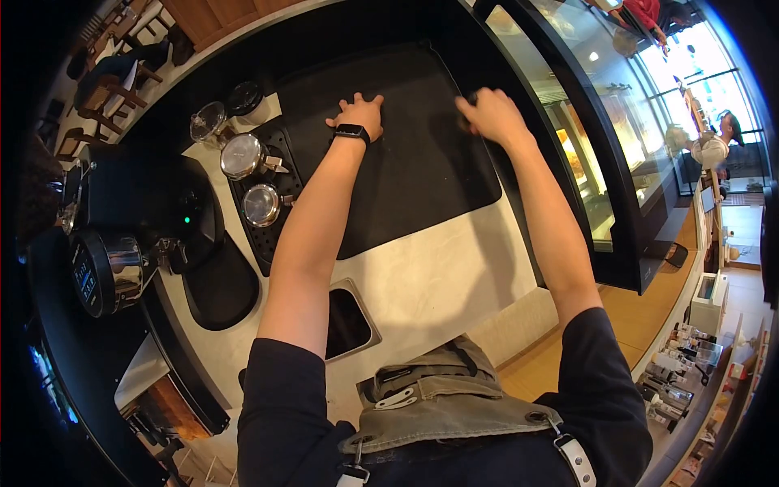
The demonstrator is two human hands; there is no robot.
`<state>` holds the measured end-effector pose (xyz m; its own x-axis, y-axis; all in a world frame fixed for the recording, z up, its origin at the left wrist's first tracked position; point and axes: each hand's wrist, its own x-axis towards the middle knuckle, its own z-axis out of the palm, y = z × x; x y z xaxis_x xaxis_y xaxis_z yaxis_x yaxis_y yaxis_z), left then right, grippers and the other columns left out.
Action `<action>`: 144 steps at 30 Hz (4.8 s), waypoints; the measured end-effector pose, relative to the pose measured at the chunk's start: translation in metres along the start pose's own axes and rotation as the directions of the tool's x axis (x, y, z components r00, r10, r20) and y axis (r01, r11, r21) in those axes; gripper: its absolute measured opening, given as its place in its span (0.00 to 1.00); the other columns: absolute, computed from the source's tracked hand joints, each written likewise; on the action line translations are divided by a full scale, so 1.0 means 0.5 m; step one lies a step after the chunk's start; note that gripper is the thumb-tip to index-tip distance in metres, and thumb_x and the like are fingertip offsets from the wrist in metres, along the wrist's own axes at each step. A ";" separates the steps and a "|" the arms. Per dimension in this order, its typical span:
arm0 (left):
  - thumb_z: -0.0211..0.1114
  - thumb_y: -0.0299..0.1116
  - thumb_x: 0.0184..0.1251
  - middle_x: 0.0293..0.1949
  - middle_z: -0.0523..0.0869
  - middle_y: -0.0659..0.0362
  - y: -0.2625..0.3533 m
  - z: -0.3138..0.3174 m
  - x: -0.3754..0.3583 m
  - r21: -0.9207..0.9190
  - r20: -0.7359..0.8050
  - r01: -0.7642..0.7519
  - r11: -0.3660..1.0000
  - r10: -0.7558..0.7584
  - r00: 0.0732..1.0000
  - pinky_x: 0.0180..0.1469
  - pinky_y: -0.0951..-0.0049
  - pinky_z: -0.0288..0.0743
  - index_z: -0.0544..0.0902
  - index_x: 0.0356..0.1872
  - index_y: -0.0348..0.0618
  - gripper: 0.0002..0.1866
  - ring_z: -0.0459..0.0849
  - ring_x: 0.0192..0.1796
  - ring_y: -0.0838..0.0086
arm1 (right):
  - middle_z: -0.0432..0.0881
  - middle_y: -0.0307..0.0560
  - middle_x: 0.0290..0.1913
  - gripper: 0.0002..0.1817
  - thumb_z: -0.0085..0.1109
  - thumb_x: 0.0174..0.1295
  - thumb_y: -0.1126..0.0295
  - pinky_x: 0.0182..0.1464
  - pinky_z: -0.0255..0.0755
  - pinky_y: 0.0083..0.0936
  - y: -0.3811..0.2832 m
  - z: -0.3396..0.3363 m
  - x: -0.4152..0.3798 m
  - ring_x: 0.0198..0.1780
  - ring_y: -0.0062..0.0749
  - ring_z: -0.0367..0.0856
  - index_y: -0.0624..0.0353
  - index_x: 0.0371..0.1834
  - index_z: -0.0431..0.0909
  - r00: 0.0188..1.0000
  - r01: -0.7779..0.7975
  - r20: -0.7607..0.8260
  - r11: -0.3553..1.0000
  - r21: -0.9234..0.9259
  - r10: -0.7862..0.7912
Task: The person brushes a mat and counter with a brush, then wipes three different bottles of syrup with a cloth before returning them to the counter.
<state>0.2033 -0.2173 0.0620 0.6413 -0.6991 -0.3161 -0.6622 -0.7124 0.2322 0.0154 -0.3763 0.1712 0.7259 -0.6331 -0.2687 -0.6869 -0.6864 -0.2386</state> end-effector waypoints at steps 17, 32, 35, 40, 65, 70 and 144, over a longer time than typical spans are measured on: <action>0.67 0.37 0.75 0.73 0.73 0.53 -0.017 0.035 0.009 0.000 -0.125 -0.050 0.999 0.050 0.991 0.67 0.26 0.74 0.74 0.71 0.70 0.26 0.72 0.76 0.43 | 0.85 0.51 0.19 0.22 0.61 0.66 0.54 0.34 0.80 0.27 0.079 0.119 -0.085 0.24 0.31 0.87 0.67 0.41 0.90 0.964 0.163 -0.266 0.743 0.649 0.021; 0.67 0.39 0.75 0.75 0.72 0.53 -0.023 0.038 0.014 0.055 -0.133 -0.061 0.997 0.068 0.989 0.65 0.30 0.78 0.73 0.73 0.70 0.28 0.73 0.75 0.44 | 0.81 0.46 0.15 0.21 0.58 0.68 0.56 0.28 0.76 0.26 0.070 0.057 -0.183 0.19 0.28 0.83 0.65 0.34 0.89 0.935 -0.020 0.339 0.942 0.334 -0.101; 0.67 0.39 0.75 0.75 0.72 0.53 -0.019 0.035 0.013 0.057 -0.123 -0.073 0.996 0.080 0.989 0.65 0.31 0.78 0.73 0.73 0.71 0.28 0.74 0.75 0.45 | 0.85 0.47 0.20 0.22 0.59 0.69 0.54 0.32 0.77 0.28 0.043 0.078 -0.127 0.21 0.30 0.83 0.65 0.37 0.89 0.993 0.119 -0.033 0.888 0.444 -0.116; 0.67 0.39 0.75 0.74 0.73 0.54 -0.026 0.042 0.012 0.058 -0.178 -0.069 0.996 0.078 0.981 0.66 0.31 0.77 0.74 0.72 0.70 0.26 0.74 0.74 0.45 | 0.85 0.51 0.18 0.25 0.58 0.62 0.56 0.42 0.84 0.35 0.023 0.051 -0.193 0.25 0.39 0.88 0.71 0.23 0.86 0.800 -0.027 0.599 0.994 0.101 -0.039; 0.62 0.46 0.79 0.82 0.64 0.61 -0.044 0.091 0.029 0.079 -0.233 -0.064 0.995 0.081 0.969 0.69 0.33 0.74 0.71 0.76 0.79 0.27 0.65 0.82 0.51 | 0.89 0.51 0.25 0.21 0.57 0.67 0.54 0.51 0.84 0.43 0.115 0.091 -0.189 0.37 0.48 0.92 0.60 0.29 0.90 0.993 -0.114 0.033 0.968 0.226 0.109; 0.58 0.48 0.82 0.84 0.63 0.60 -0.030 0.064 0.009 0.151 -0.197 -0.051 0.987 0.081 0.977 0.69 0.39 0.76 0.66 0.79 0.81 0.28 0.65 0.82 0.51 | 0.86 0.48 0.20 0.22 0.59 0.70 0.54 0.37 0.82 0.31 0.111 0.045 -0.264 0.24 0.34 0.87 0.65 0.44 0.90 0.953 -0.222 0.239 0.965 0.137 0.185; 0.66 0.25 0.68 0.68 0.80 0.50 -0.046 0.246 -0.497 -0.131 -0.444 -0.151 0.980 0.078 0.893 0.73 0.49 0.71 0.82 0.64 0.44 0.22 0.75 0.72 0.50 | 0.87 0.41 0.25 0.20 0.61 0.72 0.55 0.32 0.73 0.21 -0.146 0.169 -0.087 0.25 0.19 0.79 0.63 0.44 0.90 0.931 0.283 -0.156 0.381 0.880 -0.331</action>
<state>0.0117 -0.0195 0.0222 0.6930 -0.7064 0.1440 -0.6946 -0.6007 0.3958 0.0312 -0.2681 0.1215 0.9081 -0.4180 -0.0252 -0.0852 -0.1255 -0.9884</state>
